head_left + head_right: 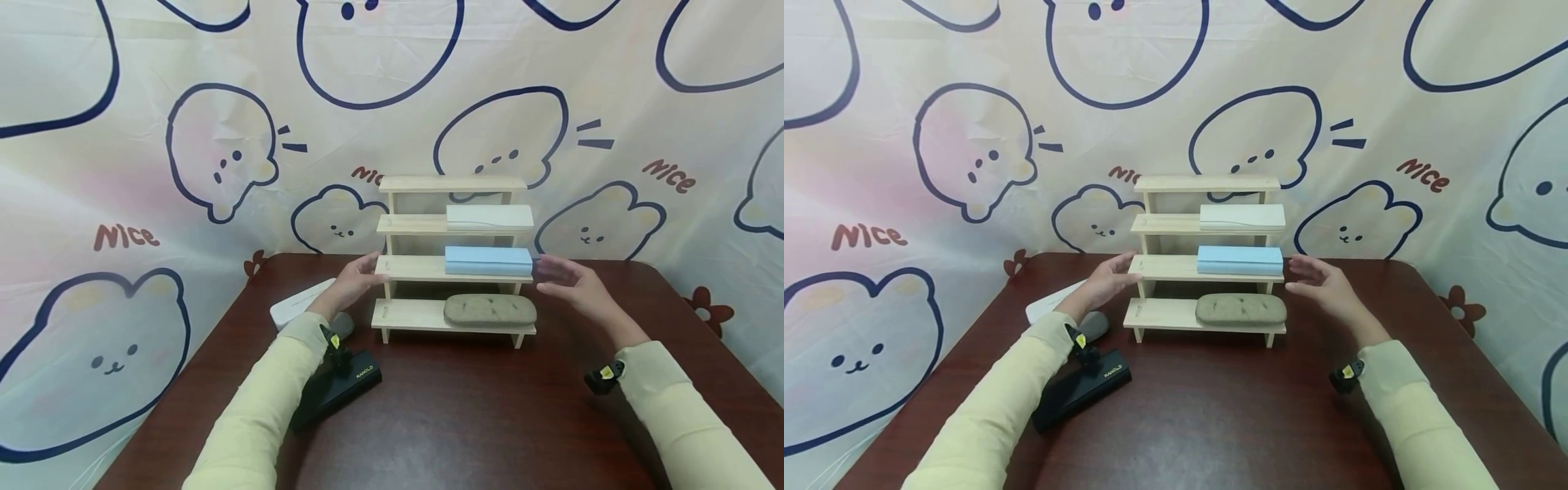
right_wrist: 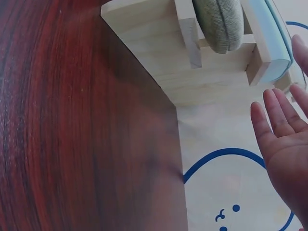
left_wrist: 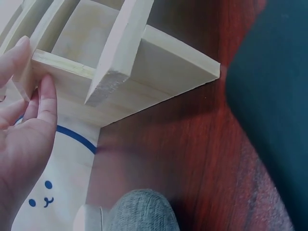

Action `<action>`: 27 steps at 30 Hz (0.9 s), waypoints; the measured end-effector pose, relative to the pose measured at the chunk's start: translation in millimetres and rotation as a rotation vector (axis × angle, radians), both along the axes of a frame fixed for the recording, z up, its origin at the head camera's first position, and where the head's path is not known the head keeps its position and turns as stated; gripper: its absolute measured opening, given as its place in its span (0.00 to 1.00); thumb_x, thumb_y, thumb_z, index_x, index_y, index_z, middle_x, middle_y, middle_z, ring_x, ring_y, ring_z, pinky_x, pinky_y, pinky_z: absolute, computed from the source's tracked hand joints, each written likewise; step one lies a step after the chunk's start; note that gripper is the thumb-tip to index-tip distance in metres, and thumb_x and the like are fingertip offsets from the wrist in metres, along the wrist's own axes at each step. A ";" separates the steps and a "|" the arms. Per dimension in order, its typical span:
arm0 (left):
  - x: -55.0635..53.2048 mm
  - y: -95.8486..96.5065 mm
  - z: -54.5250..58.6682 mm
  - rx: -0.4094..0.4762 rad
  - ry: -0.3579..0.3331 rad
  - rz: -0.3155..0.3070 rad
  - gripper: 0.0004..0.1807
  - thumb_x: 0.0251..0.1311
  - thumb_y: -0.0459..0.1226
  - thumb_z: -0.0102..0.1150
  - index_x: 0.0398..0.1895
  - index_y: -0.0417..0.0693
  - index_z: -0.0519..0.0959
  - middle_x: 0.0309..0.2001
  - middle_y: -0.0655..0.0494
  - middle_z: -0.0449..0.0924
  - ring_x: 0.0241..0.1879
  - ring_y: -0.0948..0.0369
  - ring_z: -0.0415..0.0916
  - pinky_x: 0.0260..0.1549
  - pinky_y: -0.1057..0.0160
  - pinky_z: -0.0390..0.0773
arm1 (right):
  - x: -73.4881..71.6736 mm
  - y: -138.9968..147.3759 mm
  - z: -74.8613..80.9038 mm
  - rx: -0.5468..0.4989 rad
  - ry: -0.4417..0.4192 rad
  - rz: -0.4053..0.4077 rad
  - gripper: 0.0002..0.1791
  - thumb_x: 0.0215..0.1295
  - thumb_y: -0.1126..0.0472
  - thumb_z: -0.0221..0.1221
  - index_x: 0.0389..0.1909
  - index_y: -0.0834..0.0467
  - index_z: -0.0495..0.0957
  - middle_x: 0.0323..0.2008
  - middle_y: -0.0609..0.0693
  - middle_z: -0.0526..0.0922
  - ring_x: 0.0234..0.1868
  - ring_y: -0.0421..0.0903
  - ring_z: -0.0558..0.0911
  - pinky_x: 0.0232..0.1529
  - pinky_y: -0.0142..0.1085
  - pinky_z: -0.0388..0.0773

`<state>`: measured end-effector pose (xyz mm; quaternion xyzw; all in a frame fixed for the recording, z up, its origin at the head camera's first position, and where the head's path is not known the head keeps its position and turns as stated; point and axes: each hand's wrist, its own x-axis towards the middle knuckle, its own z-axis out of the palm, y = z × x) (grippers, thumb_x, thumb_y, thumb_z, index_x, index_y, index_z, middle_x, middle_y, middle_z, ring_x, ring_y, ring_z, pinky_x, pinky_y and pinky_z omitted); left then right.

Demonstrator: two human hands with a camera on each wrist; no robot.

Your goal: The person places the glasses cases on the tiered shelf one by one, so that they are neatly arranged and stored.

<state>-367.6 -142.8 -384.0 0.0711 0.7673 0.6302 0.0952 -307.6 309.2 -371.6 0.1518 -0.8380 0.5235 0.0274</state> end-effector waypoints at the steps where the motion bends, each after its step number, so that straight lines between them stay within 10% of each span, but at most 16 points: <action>1: 0.8 -0.2 0.7 -0.001 -0.002 -0.001 0.43 0.59 0.37 0.67 0.75 0.51 0.56 0.70 0.49 0.62 0.66 0.53 0.63 0.63 0.53 0.64 | -1.6 -0.1 -1.2 -0.008 -0.011 0.004 0.37 0.64 0.53 0.64 0.72 0.54 0.62 0.66 0.55 0.70 0.64 0.51 0.70 0.49 0.24 0.72; 13: 14.6 -7.3 7.5 -0.160 0.036 -0.009 0.50 0.56 0.47 0.69 0.77 0.57 0.50 0.70 0.50 0.62 0.67 0.50 0.62 0.64 0.45 0.61 | -17.2 0.8 -11.9 -0.030 -0.081 0.055 0.43 0.66 0.51 0.62 0.75 0.57 0.52 0.70 0.60 0.63 0.68 0.56 0.65 0.54 0.29 0.73; 27: 37.5 -24.5 10.1 -0.150 0.074 -0.001 0.44 0.58 0.45 0.67 0.75 0.54 0.56 0.70 0.47 0.61 0.65 0.50 0.64 0.62 0.44 0.63 | -27.7 0.1 -15.0 -0.062 -0.182 0.081 0.45 0.65 0.47 0.61 0.77 0.53 0.50 0.72 0.58 0.59 0.70 0.58 0.61 0.65 0.57 0.59</action>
